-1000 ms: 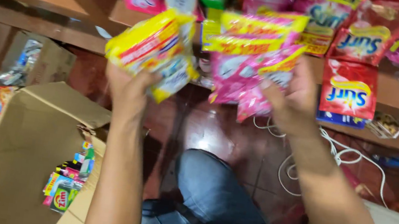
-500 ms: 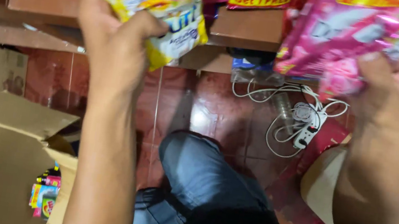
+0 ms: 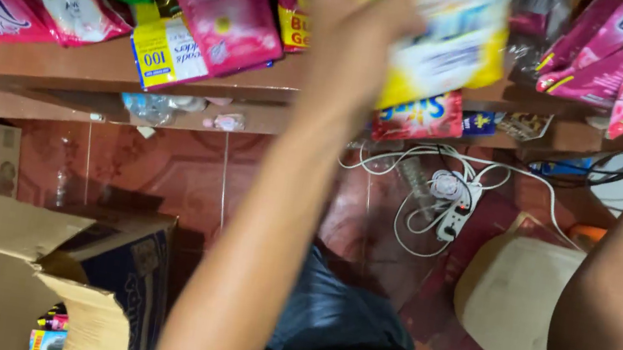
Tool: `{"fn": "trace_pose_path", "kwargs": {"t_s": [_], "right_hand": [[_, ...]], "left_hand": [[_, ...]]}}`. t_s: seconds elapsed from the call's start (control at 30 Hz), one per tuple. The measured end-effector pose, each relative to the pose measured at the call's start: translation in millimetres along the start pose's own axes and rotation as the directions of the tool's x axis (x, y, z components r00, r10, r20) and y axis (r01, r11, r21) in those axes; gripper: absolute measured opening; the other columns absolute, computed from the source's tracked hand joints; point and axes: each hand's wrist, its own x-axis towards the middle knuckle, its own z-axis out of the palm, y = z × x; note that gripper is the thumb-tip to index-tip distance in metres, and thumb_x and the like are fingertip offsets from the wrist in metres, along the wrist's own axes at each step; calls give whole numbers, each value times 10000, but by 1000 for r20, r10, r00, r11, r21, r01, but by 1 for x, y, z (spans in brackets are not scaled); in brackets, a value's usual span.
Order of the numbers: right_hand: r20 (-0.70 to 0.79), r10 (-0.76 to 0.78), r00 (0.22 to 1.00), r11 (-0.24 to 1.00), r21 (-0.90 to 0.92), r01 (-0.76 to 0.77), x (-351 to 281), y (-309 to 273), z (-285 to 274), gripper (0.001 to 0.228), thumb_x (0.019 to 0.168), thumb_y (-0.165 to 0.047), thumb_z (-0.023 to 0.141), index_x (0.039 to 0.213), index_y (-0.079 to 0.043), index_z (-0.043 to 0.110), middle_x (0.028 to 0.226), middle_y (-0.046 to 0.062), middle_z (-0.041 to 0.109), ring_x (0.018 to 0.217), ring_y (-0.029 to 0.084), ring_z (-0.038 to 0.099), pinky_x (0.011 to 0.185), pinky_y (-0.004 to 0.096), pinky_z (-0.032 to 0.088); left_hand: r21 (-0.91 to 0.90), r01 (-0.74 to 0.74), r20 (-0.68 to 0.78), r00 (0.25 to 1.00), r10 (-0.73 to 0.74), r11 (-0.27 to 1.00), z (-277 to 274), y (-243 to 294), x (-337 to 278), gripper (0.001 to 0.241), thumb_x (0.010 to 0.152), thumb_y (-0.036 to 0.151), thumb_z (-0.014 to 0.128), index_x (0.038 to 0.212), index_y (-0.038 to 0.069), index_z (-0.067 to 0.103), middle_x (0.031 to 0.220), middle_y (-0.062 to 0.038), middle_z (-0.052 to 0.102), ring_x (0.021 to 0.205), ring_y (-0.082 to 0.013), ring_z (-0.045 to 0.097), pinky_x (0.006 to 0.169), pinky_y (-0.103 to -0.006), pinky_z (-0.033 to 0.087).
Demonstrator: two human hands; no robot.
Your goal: Taking small detergent and cleaning product packets from a cardboard box and arranging them onto shelves in a grocery store.
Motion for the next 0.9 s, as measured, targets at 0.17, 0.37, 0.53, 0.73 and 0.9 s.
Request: {"fn": "trace_pose_path", "kwargs": {"t_s": [0.17,0.37,0.53,0.73,0.9], "right_hand": [[-108,-56,993,997,-56,51,10,-25,36,483,966,-123,622,1426,-75,485,1268,62,659,1147,184,669,1074,379,536],[-87,-126,988,979,-169,110,20,11,40,529,1018,71,701,1472,24,434,1284,86,574,1158,176,596,1099,336,486],[-89,-251,964,912,-356,205,21,25,51,581,987,51,647,1513,48,400,1381,128,562,1278,226,554,1180,349,436],[28,-414,910,142,-985,95,32,49,23,405,937,22,583,1327,99,507,1301,315,565,1237,460,518,1149,513,380],[169,-478,862,10,-980,197,62,65,25,512,877,52,524,1386,65,576,1352,314,586,1261,505,511,1157,552,385]], "left_hand": [[671,-578,348,799,491,464,39,-74,66,111,828,122,729,881,26,711,813,-175,711,812,-397,686,760,-465,535],[799,-601,546,719,429,-10,12,-79,37,378,938,146,666,1308,224,669,1342,-49,581,1121,-350,583,909,-464,511],[807,-583,575,743,341,-93,-1,-85,22,468,979,235,664,1439,240,578,1468,-35,544,1272,-315,543,1096,-484,452],[838,-537,545,819,179,-98,6,-64,6,659,942,445,696,1531,245,476,1593,-75,430,1493,-371,376,1240,-592,297],[874,-454,484,849,211,-173,11,-82,13,691,960,528,685,1548,249,455,1607,-59,425,1520,-359,367,1271,-611,275]]}}
